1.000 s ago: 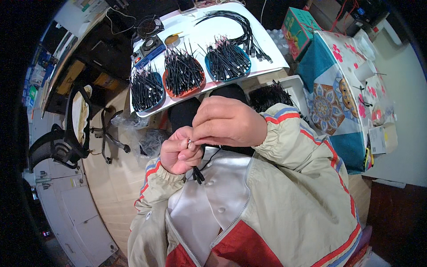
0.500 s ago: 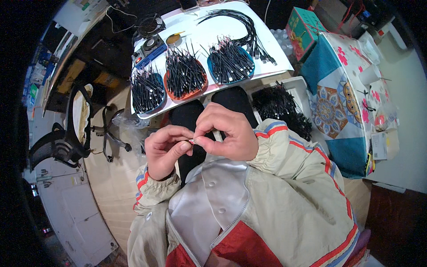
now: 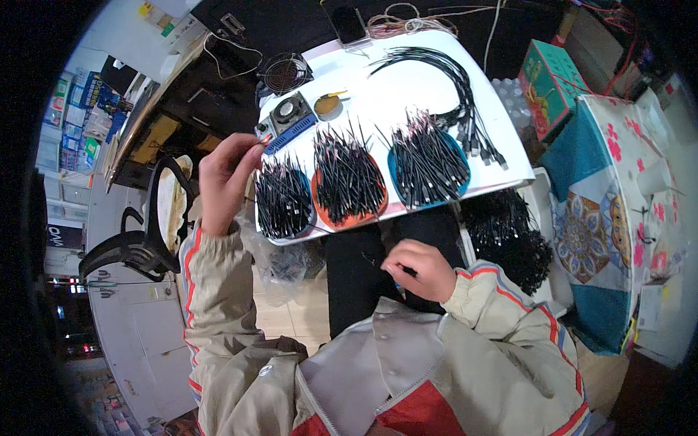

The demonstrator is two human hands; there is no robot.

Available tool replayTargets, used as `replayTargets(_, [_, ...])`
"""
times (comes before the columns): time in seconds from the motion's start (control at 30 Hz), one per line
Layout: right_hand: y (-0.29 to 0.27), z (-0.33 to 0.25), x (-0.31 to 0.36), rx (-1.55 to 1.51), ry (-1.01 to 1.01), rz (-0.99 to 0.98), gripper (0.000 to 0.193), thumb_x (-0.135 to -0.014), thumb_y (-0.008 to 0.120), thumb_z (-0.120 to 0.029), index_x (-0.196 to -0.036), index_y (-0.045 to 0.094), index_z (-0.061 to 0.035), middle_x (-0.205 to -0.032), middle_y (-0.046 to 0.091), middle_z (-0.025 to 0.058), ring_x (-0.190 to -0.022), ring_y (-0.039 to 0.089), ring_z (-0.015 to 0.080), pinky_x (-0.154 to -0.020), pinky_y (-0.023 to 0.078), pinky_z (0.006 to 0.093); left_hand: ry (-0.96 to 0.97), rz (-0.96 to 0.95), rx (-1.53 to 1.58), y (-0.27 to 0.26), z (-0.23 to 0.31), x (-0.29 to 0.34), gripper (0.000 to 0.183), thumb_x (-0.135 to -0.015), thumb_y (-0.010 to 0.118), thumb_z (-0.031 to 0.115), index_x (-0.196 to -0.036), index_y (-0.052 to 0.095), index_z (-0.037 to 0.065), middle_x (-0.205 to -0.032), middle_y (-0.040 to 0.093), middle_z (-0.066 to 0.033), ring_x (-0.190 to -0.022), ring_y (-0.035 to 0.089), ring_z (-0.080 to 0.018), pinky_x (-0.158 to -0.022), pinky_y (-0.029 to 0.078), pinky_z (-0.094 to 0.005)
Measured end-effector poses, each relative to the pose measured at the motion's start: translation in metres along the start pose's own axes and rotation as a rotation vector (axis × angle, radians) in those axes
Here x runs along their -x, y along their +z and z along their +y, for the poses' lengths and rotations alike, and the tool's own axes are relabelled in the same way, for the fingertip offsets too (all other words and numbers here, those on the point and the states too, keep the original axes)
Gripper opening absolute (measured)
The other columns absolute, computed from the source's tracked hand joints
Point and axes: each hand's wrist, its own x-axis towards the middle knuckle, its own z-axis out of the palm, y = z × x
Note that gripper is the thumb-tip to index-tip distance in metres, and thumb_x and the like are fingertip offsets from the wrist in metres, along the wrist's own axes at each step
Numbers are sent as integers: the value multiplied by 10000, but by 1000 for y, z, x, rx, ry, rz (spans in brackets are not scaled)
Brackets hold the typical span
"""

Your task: The person sits with legs crossed and repeatedly picks up black wires from trays on the table. They strip the ends, insert small connectors, and place the finished wires into a white bin. The process is repeated for multiple wires.

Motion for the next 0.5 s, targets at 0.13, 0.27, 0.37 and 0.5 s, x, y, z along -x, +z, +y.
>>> replayTargets(0.13, [3,34,10,235,-96,-60,82,-792,690,-62,-842,627,-41,-816,595,92,-756,592,287,-670,498,371,109,-174,-206,21,-58,-48,93,-880,642,51,-946,643,-16,-702,611,-152,-605,589,-189,-595,471,-303])
replayTargets(0.27, [4,48,10,293,-121,-32,95,-780,695,-87,-843,627,-66,-828,594,56,-738,600,244,-648,516,344,144,-316,-271,50,-98,-87,92,-871,635,35,-940,642,-26,-772,643,-194,-675,648,-263,-634,494,-334])
replayTargets(0.37, [3,50,7,274,-101,0,88,-777,697,-83,-828,630,-62,-812,592,60,-721,604,240,-632,519,338,178,-403,-354,66,-117,-111,104,-854,640,38,-931,640,-32,-804,653,-213,-719,653,-338,-651,499,-362])
replayTargets(0.5, [0,53,5,272,-101,-31,99,-768,707,-83,-825,633,-53,-802,589,68,-707,603,240,-617,519,335,164,-489,-494,83,-134,-129,114,-847,640,53,-927,644,-28,-816,654,-227,-748,648,-381,-669,502,-393])
